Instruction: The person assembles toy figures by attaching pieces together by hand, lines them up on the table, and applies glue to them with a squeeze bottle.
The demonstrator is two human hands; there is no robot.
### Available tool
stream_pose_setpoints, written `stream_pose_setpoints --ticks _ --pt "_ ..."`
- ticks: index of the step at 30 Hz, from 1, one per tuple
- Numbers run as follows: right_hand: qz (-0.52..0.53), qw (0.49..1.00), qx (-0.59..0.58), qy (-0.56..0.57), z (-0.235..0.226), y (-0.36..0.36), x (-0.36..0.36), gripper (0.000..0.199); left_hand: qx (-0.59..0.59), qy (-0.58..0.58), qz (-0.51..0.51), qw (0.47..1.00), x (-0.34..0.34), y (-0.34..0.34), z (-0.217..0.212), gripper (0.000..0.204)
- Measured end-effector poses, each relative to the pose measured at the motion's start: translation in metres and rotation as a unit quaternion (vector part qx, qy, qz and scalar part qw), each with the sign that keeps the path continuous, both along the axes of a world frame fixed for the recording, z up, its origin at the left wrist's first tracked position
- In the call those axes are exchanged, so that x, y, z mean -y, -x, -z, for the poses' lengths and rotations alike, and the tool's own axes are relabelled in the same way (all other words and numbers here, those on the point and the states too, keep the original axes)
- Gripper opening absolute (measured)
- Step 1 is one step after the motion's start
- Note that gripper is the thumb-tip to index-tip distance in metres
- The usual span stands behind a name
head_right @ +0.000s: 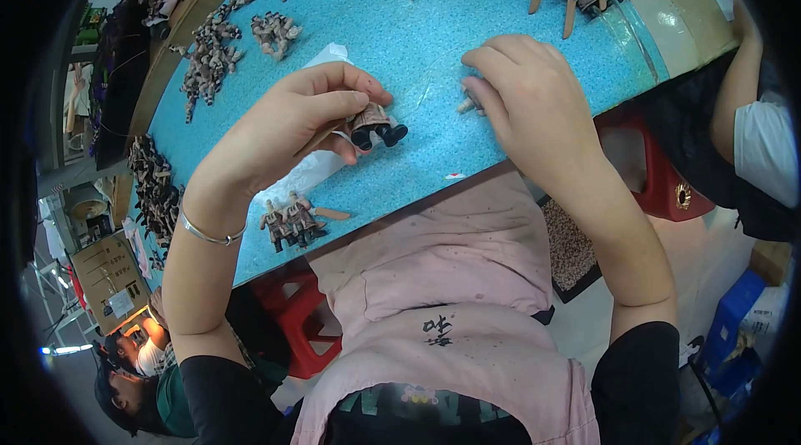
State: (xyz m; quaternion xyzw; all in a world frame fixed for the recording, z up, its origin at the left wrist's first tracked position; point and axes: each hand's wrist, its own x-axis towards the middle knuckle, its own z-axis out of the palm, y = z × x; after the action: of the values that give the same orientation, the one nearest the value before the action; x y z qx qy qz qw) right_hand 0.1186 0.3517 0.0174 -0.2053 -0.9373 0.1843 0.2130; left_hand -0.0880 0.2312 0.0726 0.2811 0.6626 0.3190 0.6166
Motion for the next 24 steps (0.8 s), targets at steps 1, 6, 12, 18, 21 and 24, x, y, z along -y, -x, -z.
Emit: stream_pose_setpoints --ticks 1,6,12,18,21,24 --pt "-0.001 1.0 -0.024 0.007 0.0 0.0 0.002 0.021 0.001 0.0 -0.001 1.0 0.0 0.0 -0.003 0.023" --pt "-0.013 0.999 -0.038 -0.028 -0.013 -0.008 0.014 0.028 -0.518 -0.129 0.22 0.817 0.0 -0.01 0.001 0.027" --pt "-0.04 0.998 -0.005 -0.047 0.001 -0.01 0.005 0.04 -0.465 -0.073 0.338 0.815 -0.026 -0.051 -0.035 0.039" --pt "0.018 0.849 -0.209 0.485 0.003 -0.021 -0.011 0.036 -0.428 -0.245 0.207 0.845 -0.019 -0.047 -0.009 0.04" --pt "0.03 0.743 -0.228 0.629 -0.007 -0.024 -0.018 0.037 -0.386 -0.224 0.15 0.882 -0.01 -0.049 0.003 0.035" --pt "0.018 0.711 -0.234 0.662 -0.005 -0.03 -0.022 0.038 -0.491 -0.297 0.168 0.802 0.001 -0.052 0.012 0.04"
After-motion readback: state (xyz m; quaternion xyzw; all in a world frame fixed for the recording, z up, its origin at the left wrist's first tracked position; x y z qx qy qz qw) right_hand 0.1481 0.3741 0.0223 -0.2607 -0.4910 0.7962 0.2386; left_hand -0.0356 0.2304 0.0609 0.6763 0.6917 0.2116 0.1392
